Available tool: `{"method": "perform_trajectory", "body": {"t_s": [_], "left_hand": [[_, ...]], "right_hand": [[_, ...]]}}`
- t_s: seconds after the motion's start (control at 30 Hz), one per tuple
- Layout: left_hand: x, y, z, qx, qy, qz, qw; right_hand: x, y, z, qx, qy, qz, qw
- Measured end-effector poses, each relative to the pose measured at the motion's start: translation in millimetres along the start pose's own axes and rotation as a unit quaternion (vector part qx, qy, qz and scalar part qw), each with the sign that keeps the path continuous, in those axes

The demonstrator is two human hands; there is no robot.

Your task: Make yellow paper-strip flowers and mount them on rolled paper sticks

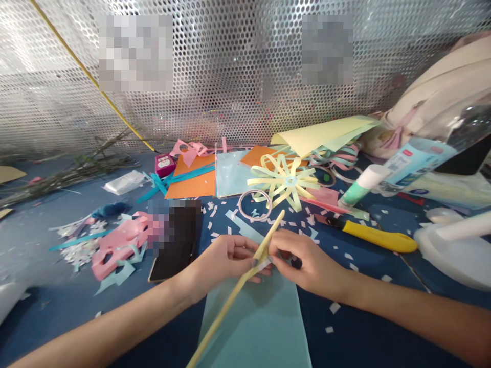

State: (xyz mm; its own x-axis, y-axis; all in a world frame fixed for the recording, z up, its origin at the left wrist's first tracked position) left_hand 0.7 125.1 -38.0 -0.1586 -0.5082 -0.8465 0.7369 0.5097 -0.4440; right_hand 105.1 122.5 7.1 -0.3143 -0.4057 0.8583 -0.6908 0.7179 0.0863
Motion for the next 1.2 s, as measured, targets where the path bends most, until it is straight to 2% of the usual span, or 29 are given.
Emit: {"method": "perform_trajectory", "body": {"t_s": [0.8,1.2], "left_hand": [[0.8,0.4,-1.0,-0.003,-0.008,0.008,1.0],[-8.2,-4.6,6.1,0.033,-0.009,0.061,0.998]], "right_hand": [[-9.4,0.0,1.6,-0.009,0.004,0.03,0.999],[-14.8,-2.5,-1.4,-0.044,0.029,0.059,0.997]]}}
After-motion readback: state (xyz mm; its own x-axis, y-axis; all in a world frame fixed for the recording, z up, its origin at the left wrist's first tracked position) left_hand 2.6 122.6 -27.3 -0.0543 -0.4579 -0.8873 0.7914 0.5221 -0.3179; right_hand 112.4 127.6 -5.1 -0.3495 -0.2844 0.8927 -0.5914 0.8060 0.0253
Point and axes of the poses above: each hand's wrist, its own y-axis towards the middle knuckle, its own z-axis out of the palm, x = y × z, the point moved 10 cm from there along y, towards the middle knuckle, and after that the axes turned 11 degrees about x, right-handed, at the moved point
